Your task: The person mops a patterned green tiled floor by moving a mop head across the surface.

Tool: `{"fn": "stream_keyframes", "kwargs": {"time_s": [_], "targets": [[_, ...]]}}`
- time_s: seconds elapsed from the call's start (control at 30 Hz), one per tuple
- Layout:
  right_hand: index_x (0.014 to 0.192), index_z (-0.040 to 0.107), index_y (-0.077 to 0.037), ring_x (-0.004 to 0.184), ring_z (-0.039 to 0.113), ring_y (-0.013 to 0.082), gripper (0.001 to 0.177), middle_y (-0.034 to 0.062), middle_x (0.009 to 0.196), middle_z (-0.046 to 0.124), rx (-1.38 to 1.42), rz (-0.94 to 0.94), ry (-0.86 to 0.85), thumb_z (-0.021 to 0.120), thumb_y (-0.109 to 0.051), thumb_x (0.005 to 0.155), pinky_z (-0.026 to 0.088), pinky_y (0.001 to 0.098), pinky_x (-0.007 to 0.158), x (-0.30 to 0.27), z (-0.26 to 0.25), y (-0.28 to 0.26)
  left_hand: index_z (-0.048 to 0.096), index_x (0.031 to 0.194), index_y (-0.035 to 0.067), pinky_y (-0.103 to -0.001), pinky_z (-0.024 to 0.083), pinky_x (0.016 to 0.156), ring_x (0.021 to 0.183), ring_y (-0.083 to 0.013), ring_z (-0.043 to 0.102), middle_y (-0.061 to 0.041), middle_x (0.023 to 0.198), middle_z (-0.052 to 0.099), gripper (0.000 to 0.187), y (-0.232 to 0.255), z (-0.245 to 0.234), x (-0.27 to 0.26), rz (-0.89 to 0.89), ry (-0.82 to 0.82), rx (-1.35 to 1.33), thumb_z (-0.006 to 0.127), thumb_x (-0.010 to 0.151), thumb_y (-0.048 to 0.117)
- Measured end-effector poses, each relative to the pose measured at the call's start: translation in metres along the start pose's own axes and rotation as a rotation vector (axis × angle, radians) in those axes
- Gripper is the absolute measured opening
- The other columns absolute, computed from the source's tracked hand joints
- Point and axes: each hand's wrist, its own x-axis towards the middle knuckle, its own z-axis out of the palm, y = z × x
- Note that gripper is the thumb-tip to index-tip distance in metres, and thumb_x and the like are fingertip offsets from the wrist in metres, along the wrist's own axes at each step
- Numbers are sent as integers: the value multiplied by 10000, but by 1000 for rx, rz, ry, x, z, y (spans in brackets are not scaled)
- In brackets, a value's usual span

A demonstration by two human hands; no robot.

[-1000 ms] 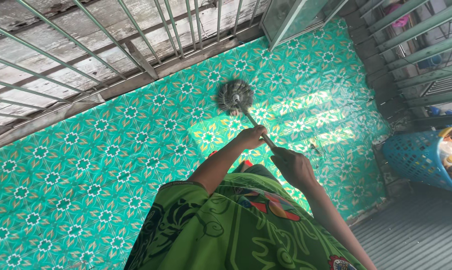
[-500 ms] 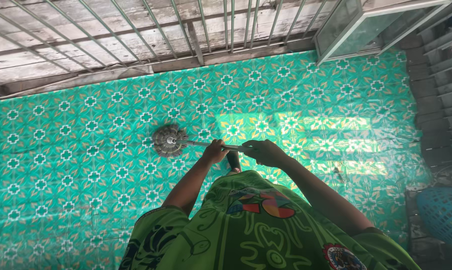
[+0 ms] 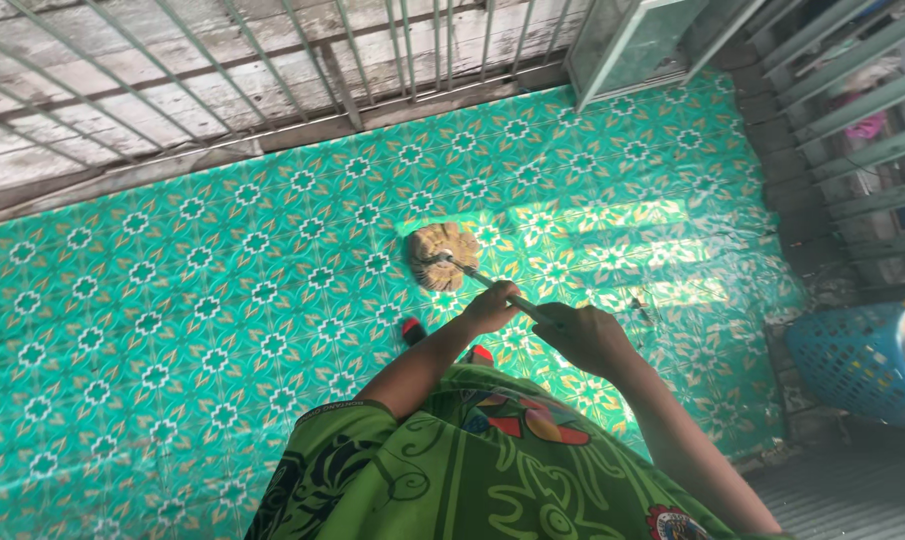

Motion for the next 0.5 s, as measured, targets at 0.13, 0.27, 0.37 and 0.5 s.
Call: {"fn": "stream_keyframes", "kwargs": {"time_s": [0.13,0.27,0.37,0.5], "targets": [[1252,708,-242,688,725,357,406,122,686,730,42,70,75,678,-446,902,563,482,672,-40,8,1,601,1158,117,-476,542,904,1099,-348,666,-123,1176,660,342,19,23,12,147,-175,30,730,897,297],[1271,710,-249,681,756,301,412,101,673,744,160,139,91,654,-430,905,576,444,682,-57,13,1,597,1176,129,-489,535,881,1080,-354,666,-125,1189,650,373,25,32,4,113,-292,115,714,898,350],[1308,680,-235,656,779,207,429,60,669,757,257,235,-6,611,-436,935,576,408,668,-51,11,1,607,1152,120,-493,537,877,1052,-370,673,-141,1152,658,383,20,22,-20,86,-261,132,721,911,395],[1372,646,-201,636,772,154,452,76,634,739,269,52,-56,570,-372,961,583,349,656,-11,26,2,639,1108,105,-520,522,851,1032,-403,661,-166,1107,665,345,-5,-17,-65,-19,-161,115,712,939,398]]}}
